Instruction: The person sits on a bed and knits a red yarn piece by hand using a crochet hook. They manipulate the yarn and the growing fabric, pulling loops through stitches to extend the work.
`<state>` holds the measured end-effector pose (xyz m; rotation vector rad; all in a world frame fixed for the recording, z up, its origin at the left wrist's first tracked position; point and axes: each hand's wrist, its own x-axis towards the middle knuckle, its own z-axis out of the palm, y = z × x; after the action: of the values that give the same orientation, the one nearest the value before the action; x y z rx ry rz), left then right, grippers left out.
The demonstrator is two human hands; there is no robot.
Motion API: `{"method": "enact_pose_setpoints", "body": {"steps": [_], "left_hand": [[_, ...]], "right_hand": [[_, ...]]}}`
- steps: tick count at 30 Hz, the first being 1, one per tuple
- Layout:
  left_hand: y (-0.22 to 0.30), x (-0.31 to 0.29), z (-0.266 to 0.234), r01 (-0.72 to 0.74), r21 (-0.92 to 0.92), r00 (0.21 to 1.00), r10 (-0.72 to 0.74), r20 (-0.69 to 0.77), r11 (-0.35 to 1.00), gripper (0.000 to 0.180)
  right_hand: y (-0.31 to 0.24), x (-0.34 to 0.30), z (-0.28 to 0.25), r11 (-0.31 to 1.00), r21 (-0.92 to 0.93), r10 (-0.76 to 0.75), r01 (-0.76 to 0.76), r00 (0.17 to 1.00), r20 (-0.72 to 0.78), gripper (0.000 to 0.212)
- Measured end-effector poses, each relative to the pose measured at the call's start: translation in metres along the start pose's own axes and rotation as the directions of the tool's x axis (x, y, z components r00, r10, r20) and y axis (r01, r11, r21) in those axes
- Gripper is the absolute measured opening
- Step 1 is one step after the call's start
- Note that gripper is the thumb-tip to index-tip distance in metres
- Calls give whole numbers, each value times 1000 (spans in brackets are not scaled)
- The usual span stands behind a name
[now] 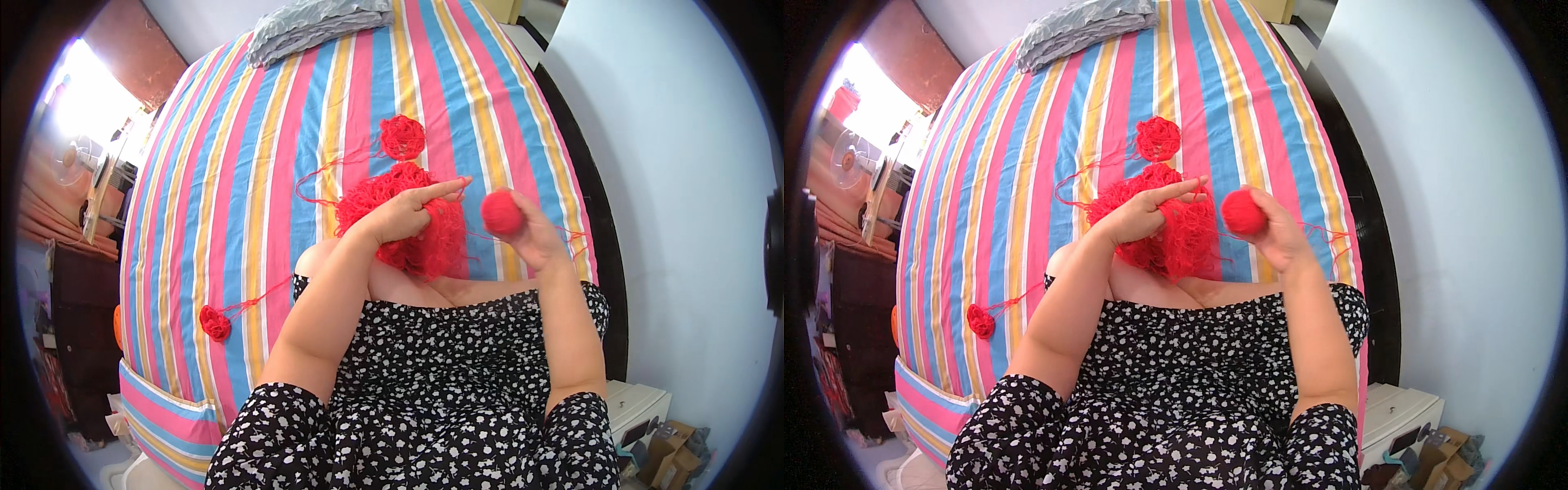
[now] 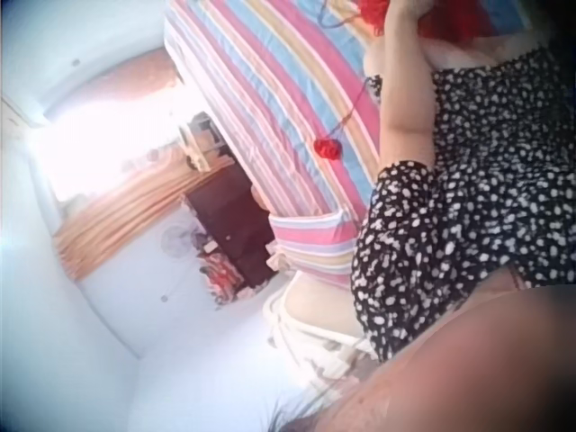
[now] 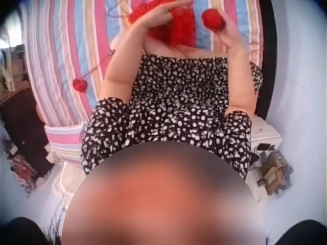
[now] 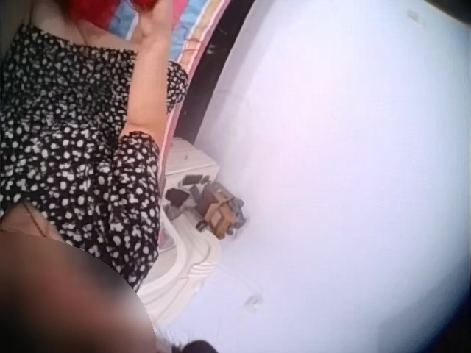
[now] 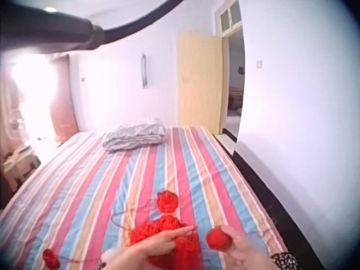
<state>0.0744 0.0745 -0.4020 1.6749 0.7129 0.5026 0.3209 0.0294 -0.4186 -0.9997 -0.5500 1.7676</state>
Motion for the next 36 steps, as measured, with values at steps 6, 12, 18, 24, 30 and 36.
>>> {"method": "enact_pose_setpoints", "body": {"steps": [6, 12, 18, 24, 30, 36], "left_hand": [[18, -5, -3, 218, 149, 976, -213, -47, 965, 81], [15, -9, -5, 127, 139, 990, -116, -85, 982, 80], [2, -8, -9, 16, 186, 998, -3, -67, 982, 79], [6, -11, -17, 136, -78, 989, -140, -45, 988, 77], [-7, -10, -23, 147, -212, 989, -143, 34, 966, 76], [-6, -9, -20, 214, -71, 977, -215, -11, 974, 74]], "right_hand": [[31, 33, 47, 957, -252, -182, 144, 974, -133, 37], [33, 39, 63, 961, -146, -252, 235, 961, -113, 45], [41, 49, 54, 796, -498, -381, 344, 924, 29, 72], [25, 35, 45, 827, -490, -269, 276, 959, 86, 77], [25, 9, 60, 929, -307, -186, 208, 977, 102, 69], [36, 15, 63, 828, -485, -242, 281, 960, 143, 62]]}}
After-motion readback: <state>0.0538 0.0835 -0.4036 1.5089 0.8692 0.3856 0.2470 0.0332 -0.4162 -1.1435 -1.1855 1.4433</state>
